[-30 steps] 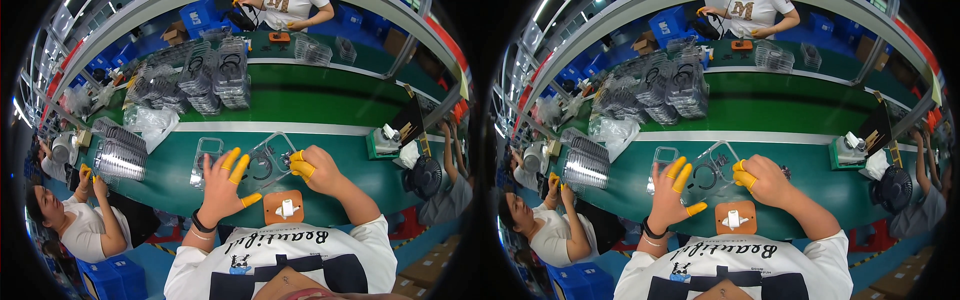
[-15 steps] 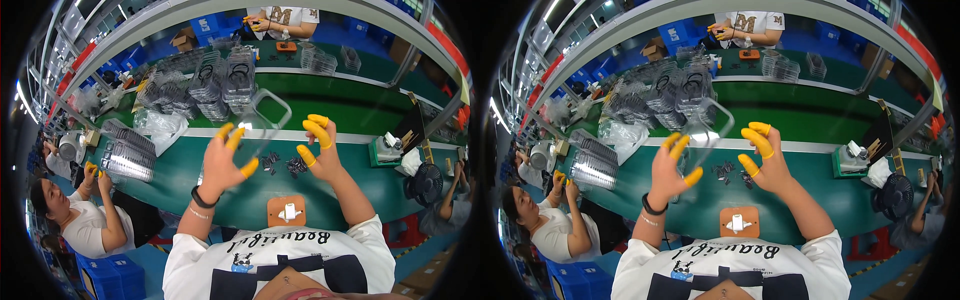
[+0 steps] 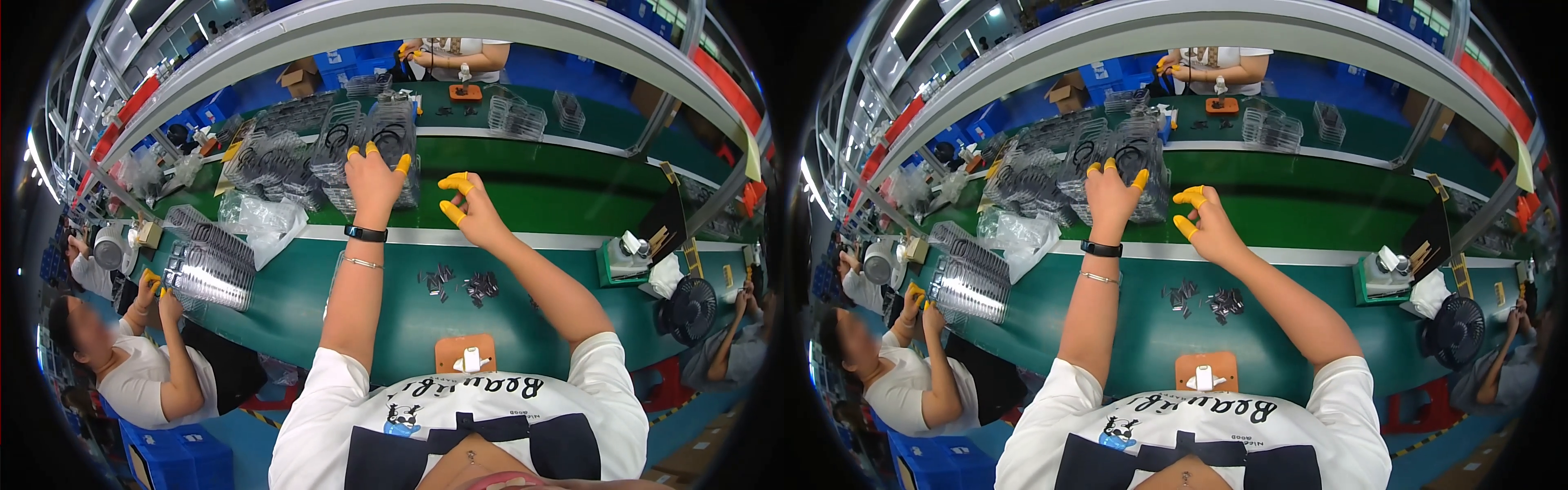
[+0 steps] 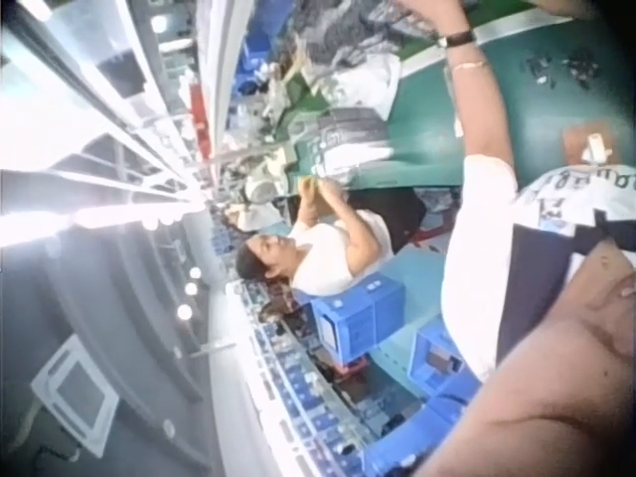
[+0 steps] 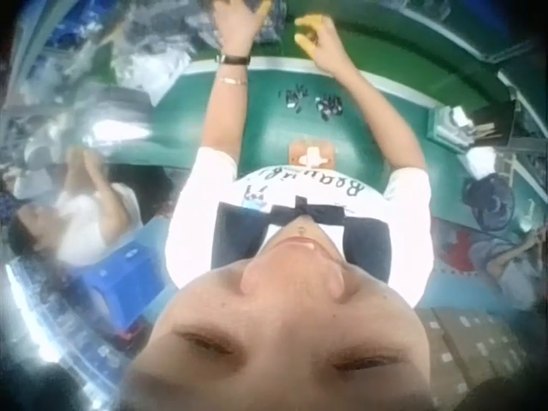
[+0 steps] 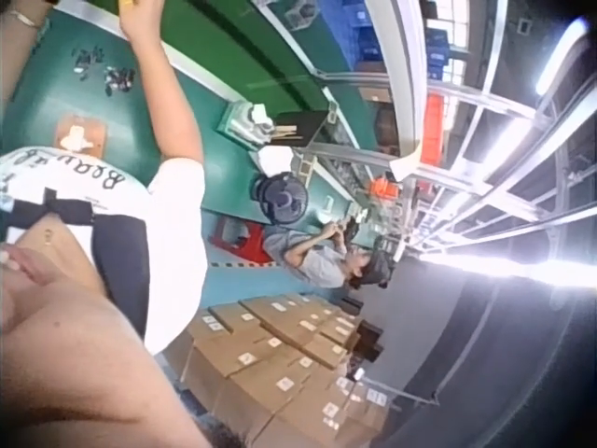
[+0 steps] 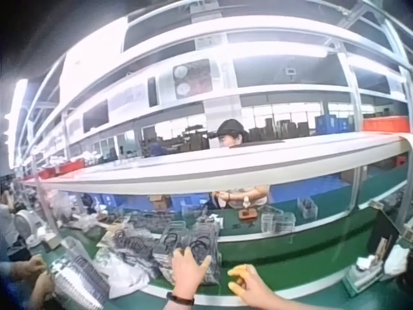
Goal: Assembling small metal and plastic components into clear mobile phone cases on a factory line.
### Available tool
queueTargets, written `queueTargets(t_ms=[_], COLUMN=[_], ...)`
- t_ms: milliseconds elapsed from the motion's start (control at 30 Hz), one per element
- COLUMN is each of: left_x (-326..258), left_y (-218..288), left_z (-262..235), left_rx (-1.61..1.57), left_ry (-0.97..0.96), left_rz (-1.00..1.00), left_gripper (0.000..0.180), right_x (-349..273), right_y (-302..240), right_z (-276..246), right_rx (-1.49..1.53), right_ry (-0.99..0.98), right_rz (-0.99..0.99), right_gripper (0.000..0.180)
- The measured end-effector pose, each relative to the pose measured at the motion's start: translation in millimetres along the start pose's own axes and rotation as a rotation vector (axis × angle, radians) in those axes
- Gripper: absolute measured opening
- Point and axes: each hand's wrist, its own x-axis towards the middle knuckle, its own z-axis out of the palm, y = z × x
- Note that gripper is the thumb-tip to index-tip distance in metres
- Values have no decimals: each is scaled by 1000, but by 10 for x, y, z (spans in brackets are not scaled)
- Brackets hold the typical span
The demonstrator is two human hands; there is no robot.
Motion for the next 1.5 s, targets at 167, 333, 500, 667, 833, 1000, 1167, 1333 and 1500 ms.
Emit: queueTargets(t_ms=[167,333,500,667,833,1000,1167,1333,1500], left_x=[-162,-686,-702,-702,-753,-710,-666,-675,-639], left_y=[-122,-298,-201,-132,-93,-134,11,-206,-170], left_z=[173,305,454,561,683,767,870,780,862], left_rx=[-424,-1504,-1799,-2021,-1938,-1948,-1959,-1937,-1920], left_ry=[131,62,-159,-151,-56,-27,-94,-15,-113], left_rz=[-128,-814,-1090,-1064,-1206,-1218,-1127,-1262,-1211], left_gripper=[66,72,81,94,83,77,71,68,61], right_x=[354,911,1467,1842,2116,2113,2273,2142,1817], right_y=[420,832,1613,1882,2169,2154,2684,2210,1986], right_z=[246,493,589,765,900,1089,963,1092,651], right_rx=[176,452,358,196,154,120,310,219,255], right_ry=[22,73,179,72,-88,-88,-254,-207,-88], right_rz=[204,467,541,468,440,183,410,463,617], right_gripper=[33,45,39,72,66,51,47,45,43])
